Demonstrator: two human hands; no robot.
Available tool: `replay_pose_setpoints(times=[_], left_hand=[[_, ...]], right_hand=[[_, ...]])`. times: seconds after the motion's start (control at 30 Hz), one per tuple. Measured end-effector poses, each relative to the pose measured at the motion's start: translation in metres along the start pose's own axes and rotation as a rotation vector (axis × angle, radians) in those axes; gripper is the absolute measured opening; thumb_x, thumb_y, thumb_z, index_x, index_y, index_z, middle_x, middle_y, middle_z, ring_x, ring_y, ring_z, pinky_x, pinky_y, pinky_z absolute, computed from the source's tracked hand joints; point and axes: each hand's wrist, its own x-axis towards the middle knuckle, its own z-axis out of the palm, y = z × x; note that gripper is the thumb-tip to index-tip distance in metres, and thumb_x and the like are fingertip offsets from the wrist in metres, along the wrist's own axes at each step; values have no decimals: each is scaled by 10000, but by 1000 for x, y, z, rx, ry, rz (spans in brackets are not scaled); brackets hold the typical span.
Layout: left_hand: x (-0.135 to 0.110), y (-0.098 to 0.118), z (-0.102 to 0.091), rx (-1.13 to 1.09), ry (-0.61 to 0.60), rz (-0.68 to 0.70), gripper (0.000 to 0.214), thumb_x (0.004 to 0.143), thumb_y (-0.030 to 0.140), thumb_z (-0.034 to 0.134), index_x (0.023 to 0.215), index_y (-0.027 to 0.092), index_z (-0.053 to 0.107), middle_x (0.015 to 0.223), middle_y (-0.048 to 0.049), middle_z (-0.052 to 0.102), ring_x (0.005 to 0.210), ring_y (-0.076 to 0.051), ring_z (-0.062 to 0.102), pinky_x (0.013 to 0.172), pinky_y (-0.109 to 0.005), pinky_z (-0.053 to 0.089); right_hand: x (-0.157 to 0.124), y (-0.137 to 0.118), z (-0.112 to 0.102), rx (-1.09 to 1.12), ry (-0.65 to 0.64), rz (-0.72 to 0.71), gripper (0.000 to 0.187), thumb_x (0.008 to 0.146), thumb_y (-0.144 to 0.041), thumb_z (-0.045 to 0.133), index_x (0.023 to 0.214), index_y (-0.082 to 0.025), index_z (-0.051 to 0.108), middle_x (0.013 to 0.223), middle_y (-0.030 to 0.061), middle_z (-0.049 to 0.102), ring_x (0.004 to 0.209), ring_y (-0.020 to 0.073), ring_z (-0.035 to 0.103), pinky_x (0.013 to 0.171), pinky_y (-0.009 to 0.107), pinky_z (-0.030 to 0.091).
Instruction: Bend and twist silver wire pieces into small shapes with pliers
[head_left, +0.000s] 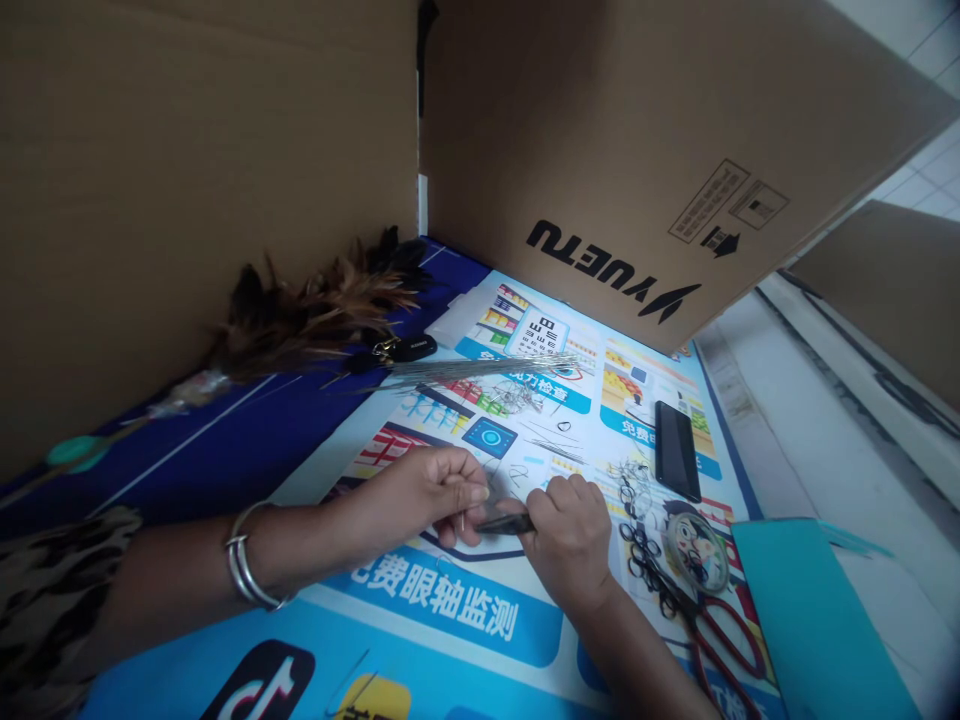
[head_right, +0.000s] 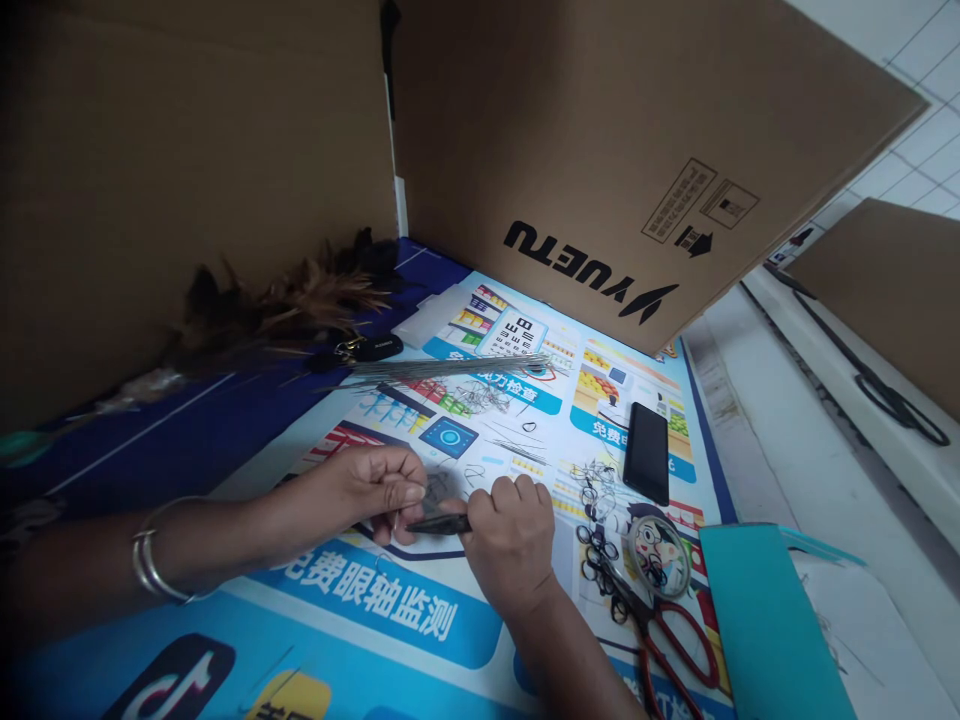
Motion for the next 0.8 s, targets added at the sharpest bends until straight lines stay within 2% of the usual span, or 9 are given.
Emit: replay_pose_setpoints(times=[0.1, 0.2, 0.27, 0.37, 0.43, 0.53, 0.67, 0.8], left_hand=[[0, 2, 0, 53, 5, 42, 147, 822, 292, 524, 781, 152, 505, 689, 0, 625, 600, -124, 603, 530, -216, 451], [-4, 2, 1, 304, 54, 170, 116, 841, 246, 486, 775, 161, 531, 702, 7, 621, 639, -120, 591, 590, -226, 469], [-8, -1, 0, 595, 107, 337, 125, 859, 217, 464, 797, 168, 560, 730, 6, 632, 681, -123, 592, 621, -225, 462], [-14, -6, -3, 989, 127, 709, 159, 887, 169, 411, 912, 173, 569, 771, -12, 662, 698, -138, 605, 633, -239, 461], [-18, -7, -4, 1176, 87, 939, 213, 887, 115, 372, 970, 160, 562, 792, -39, 671, 704, -155, 608, 650, -264, 474], [-22, -3, -5, 1334, 8, 1131, 261, 895, 94, 348, 1019, 165, 566, 850, -69, 678, 767, -175, 609, 722, -295, 487], [-24, 4, -4, 1363, -28, 1184, 265, 902, 110, 360, 1034, 188, 576, 854, -73, 678, 780, -173, 611, 744, -292, 492], [-17, -1, -6, 1388, 20, 1044, 292, 869, 53, 339, 1005, 136, 584, 761, -69, 662, 682, -180, 602, 640, -295, 488]], right_hand=[[0, -1, 1, 15, -12, -2, 286, 835, -285, 528, 567, -199, 477, 606, 31, 454, 657, 178, 381, 608, 326, 232], [0, -2, 3, 50, -39, 2, 256, 815, -250, 526, 568, -194, 490, 607, 32, 466, 653, 173, 386, 604, 314, 232], [0, -3, 4, 79, -68, 17, 224, 789, -226, 535, 571, -192, 499, 611, 30, 477, 654, 171, 394, 605, 307, 235], [-3, -5, 6, 125, -149, 37, 138, 715, -164, 558, 586, -191, 518, 627, 23, 501, 662, 168, 417, 604, 294, 240], [-4, -5, 6, 157, -219, 44, 106, 672, -131, 563, 592, -191, 529, 632, 17, 514, 660, 163, 432, 595, 286, 240], [-6, -4, 4, 190, -328, 45, 113, 665, -122, 564, 584, -194, 532, 632, 7, 528, 634, 150, 441, 571, 280, 229], [-4, -3, 2, 189, -408, 42, 130, 709, -160, 555, 585, -196, 534, 643, 8, 543, 629, 147, 449, 567, 281, 224], [0, -2, 3, 197, -383, 77, 79, 671, -139, 559, 617, -195, 545, 673, 10, 547, 682, 158, 458, 602, 277, 245]])
